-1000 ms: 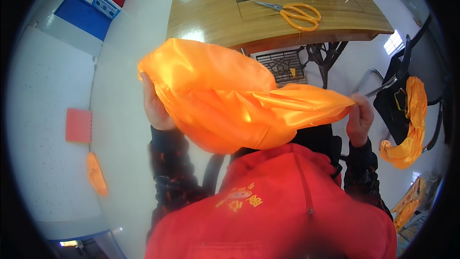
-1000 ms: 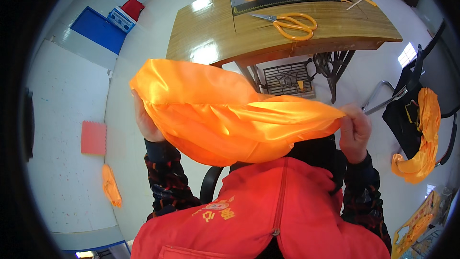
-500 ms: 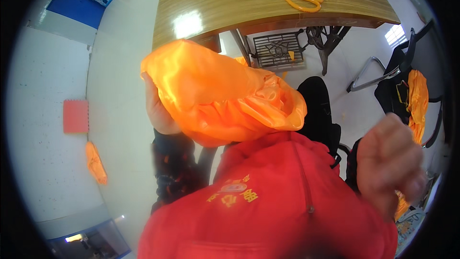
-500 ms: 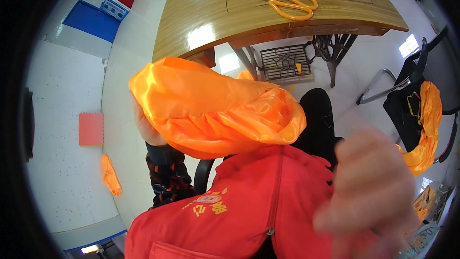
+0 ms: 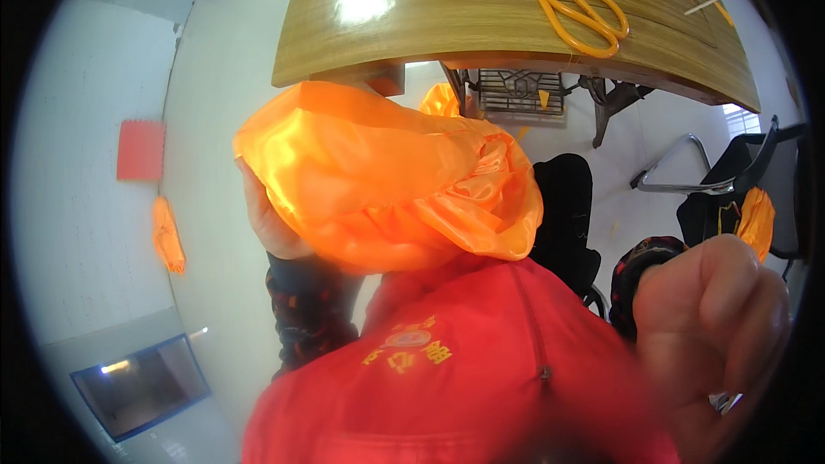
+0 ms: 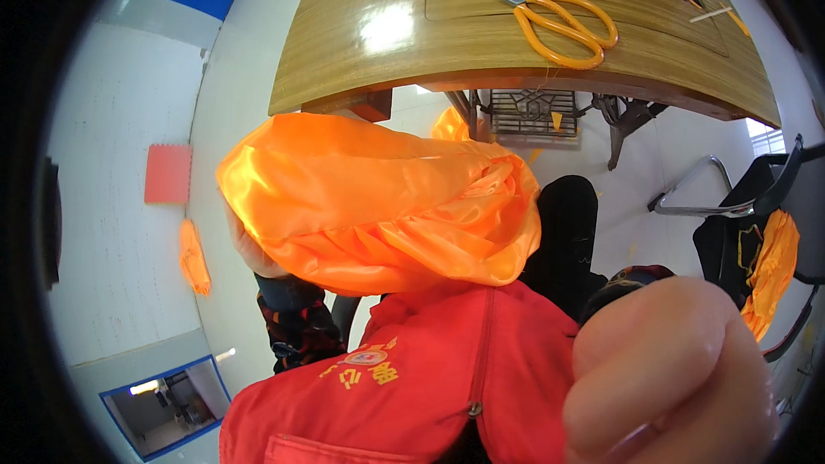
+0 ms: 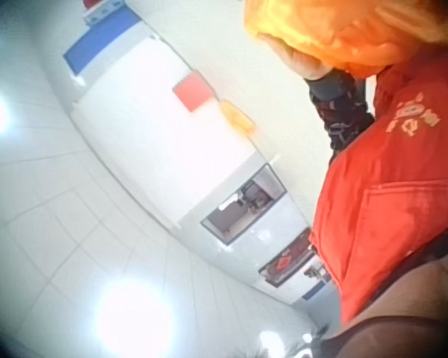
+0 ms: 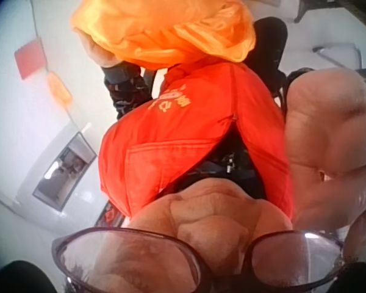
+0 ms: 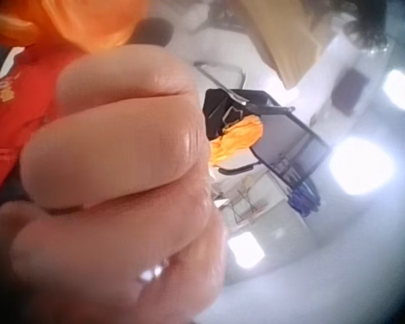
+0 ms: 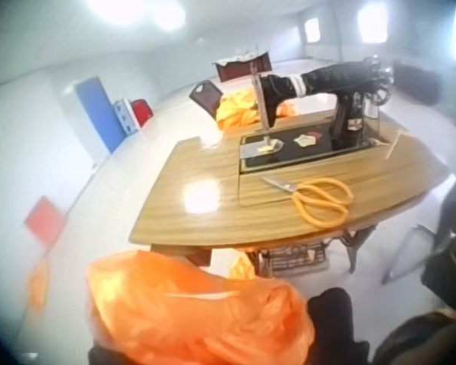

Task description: The person cuts an orange fabric with scissors, measures it with a tape measure, and folds it. The person repeats cutting and measuring actions on the fabric.

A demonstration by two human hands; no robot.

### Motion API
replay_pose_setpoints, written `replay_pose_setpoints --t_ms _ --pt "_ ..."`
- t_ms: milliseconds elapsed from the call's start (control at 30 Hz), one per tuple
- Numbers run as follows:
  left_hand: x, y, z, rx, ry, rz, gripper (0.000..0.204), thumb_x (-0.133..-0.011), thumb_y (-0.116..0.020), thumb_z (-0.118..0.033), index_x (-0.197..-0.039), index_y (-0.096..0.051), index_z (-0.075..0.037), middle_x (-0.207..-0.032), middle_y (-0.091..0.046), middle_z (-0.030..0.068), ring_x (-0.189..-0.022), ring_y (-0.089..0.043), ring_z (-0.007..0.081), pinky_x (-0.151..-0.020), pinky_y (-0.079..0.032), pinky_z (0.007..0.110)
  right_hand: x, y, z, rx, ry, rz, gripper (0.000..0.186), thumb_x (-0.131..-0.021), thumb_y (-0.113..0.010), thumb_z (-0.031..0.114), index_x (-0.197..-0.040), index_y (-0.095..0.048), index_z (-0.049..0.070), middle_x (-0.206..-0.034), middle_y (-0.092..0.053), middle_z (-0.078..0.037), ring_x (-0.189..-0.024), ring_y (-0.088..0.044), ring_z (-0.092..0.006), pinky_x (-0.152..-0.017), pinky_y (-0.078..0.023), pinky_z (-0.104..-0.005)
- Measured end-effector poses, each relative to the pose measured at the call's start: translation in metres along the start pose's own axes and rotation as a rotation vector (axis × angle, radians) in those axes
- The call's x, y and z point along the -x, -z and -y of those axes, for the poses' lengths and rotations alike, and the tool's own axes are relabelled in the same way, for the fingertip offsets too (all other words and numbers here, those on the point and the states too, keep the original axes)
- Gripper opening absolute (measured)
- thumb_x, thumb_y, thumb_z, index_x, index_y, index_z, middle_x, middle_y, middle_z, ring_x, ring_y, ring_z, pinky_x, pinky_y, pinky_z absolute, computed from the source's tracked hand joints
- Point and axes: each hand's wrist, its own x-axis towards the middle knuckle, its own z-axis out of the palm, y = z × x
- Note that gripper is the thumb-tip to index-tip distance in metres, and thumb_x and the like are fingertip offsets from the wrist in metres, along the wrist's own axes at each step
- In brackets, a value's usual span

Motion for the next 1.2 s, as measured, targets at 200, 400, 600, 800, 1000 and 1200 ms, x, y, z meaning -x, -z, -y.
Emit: replay_pose_setpoints --t_ms 200,400,600,800,1000,1200 --pt "0.014 -0.001 -0.003 -0.083 -0.013 -0.07 0.05 -0.099 -0.033 -0.041 -0.134 -0.041 -0.006 -0.138 -0.043 0.0125 -0.125 -0.042 0.0292 -0.105 -0.033 0.046 0.001 0.012 -0.017 -0.052 0.006 0.011 0.041 -0.081 -0.064 0.037 -0.107 -0.057 0.006 -0.104 -0.055 -0.009 -0.092 -0.05 -0.0203 -0.077 -0.038 -0.0333" --pt "0.033 0.003 -0.013 -0.049 -0.021 -0.146 0.051 -0.099 -0.036 -0.042 -0.134 -0.041 -0.006 -0.137 -0.044 0.0119 -0.125 -0.043 0.0287 -0.104 -0.034 0.047 0.005 -0.006 -0.016 -0.036 0.021 0.021 0.046 -0.082 -0.062 0.039 -0.111 -0.054 0.004 -0.11 -0.054 -0.011 -0.099 -0.049 -0.0214 -0.082 -0.037 -0.0342" --pt "0.045 0.003 -0.014 -0.012 0.034 -0.061 0.051 -0.099 -0.035 -0.043 -0.134 -0.041 -0.006 -0.136 -0.045 0.0119 -0.123 -0.044 0.0287 -0.104 -0.035 0.046 0.009 -0.044 -0.009 0.083 0.003 0.046 0.052 -0.083 -0.06 0.042 -0.116 -0.052 0.003 -0.116 -0.052 -0.012 -0.106 -0.048 -0.0226 -0.088 -0.037 -0.0351" --pt "0.051 0.006 -0.028 0.055 0.142 0.035 0.055 -0.098 -0.033 -0.045 -0.135 -0.038 -0.005 -0.134 -0.047 0.013 -0.121 -0.047 0.0286 -0.102 -0.037 0.044 0.006 -0.076 -0.01 0.236 0.003 0.087 0.057 -0.084 -0.058 0.044 -0.12 -0.049 0.001 -0.123 -0.05 -0.014 -0.113 -0.047 -0.0237 -0.094 -0.036 -0.0361" --pt "0.044 0.018 -0.049 0.018 0.275 0.093 0.058 -0.098 -0.034 -0.047 -0.135 -0.035 -0.003 -0.133 -0.047 0.0142 -0.12 -0.048 0.0276 -0.101 -0.039 0.04 0.01 -0.092 -0.074 0.584 -0.228 0.258 0.062 -0.085 -0.057 0.046 -0.124 -0.047 -0.001 -0.129 -0.049 -0.016 -0.12 -0.046 -0.0248 -0.1 -0.036 -0.037" --pt "0.021 0.023 -0.061 -0.012 0.236 0.113 0.052 -0.099 -0.037 -0.041 -0.133 -0.037 -0.002 -0.13 -0.049 0.0133 -0.116 -0.051 0.0261 -0.098 -0.042 0.038 0.054 -0.096 -0.171 -0.131 -1.133 0.469 0.052 -0.074 -0.076 0.027 -0.114 -0.059 -0.001 -0.105 -0.064 -0.007 -0.096 -0.058 -0.0152 -0.087 -0.044 -0.0282"
